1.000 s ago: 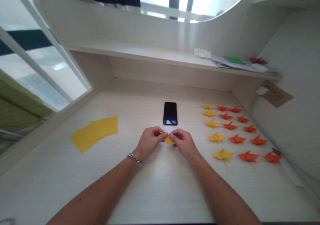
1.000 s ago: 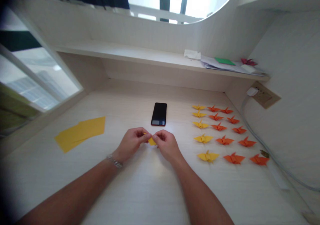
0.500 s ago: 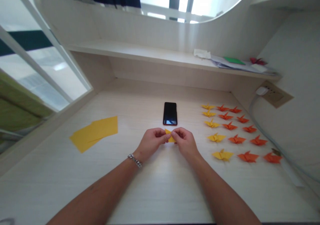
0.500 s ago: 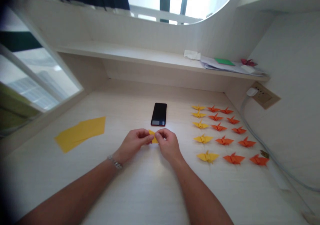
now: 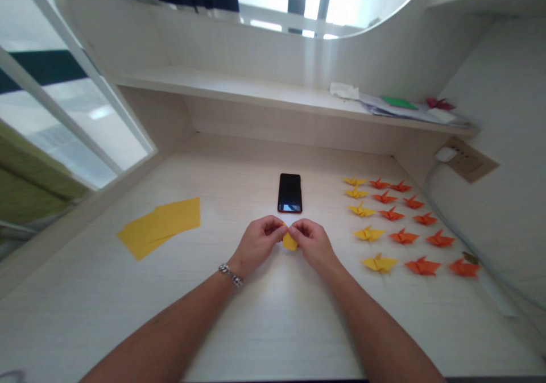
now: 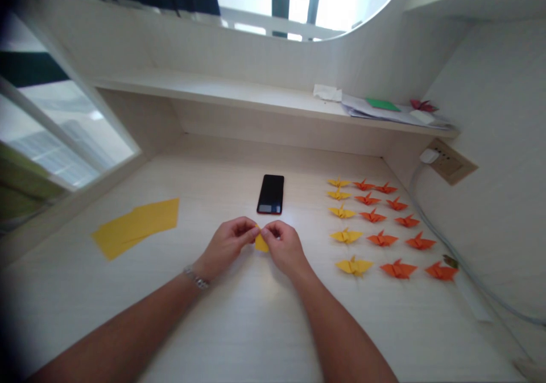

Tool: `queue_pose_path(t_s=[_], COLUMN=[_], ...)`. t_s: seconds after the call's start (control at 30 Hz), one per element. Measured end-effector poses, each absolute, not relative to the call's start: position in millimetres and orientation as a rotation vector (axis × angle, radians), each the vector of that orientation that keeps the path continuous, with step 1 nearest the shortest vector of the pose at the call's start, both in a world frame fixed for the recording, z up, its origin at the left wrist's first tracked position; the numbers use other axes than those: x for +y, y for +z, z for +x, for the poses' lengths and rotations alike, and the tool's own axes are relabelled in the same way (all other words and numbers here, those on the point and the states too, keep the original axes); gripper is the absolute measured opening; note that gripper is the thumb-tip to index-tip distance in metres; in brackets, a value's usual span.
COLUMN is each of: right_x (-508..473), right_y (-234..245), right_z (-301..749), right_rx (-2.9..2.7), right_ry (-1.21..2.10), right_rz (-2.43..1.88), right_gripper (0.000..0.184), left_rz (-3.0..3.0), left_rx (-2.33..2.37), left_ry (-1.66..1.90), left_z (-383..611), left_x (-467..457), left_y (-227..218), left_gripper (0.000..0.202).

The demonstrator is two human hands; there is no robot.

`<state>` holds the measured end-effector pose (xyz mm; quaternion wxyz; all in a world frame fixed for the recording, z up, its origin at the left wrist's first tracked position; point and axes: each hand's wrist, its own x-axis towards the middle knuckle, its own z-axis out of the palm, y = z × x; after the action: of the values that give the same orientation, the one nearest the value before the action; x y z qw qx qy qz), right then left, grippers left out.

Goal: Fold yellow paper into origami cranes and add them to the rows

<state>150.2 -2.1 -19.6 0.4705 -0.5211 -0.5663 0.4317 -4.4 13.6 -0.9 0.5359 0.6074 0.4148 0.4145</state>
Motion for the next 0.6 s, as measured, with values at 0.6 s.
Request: queue_pose_path(t_s=[0.6], right_x=[0.6], right_y=[-14.5], right_z=[151.9], right_rx=[-1.076], right_ry=[1.204], right_rz=[-1.17], right_gripper=[0.024], left_rz=[1.082], left_rx=[0.819], left_ry=[1.009], left_z=[-3.9], left_x=[13.4], left_y=[-2.9], left_gripper=[0.033])
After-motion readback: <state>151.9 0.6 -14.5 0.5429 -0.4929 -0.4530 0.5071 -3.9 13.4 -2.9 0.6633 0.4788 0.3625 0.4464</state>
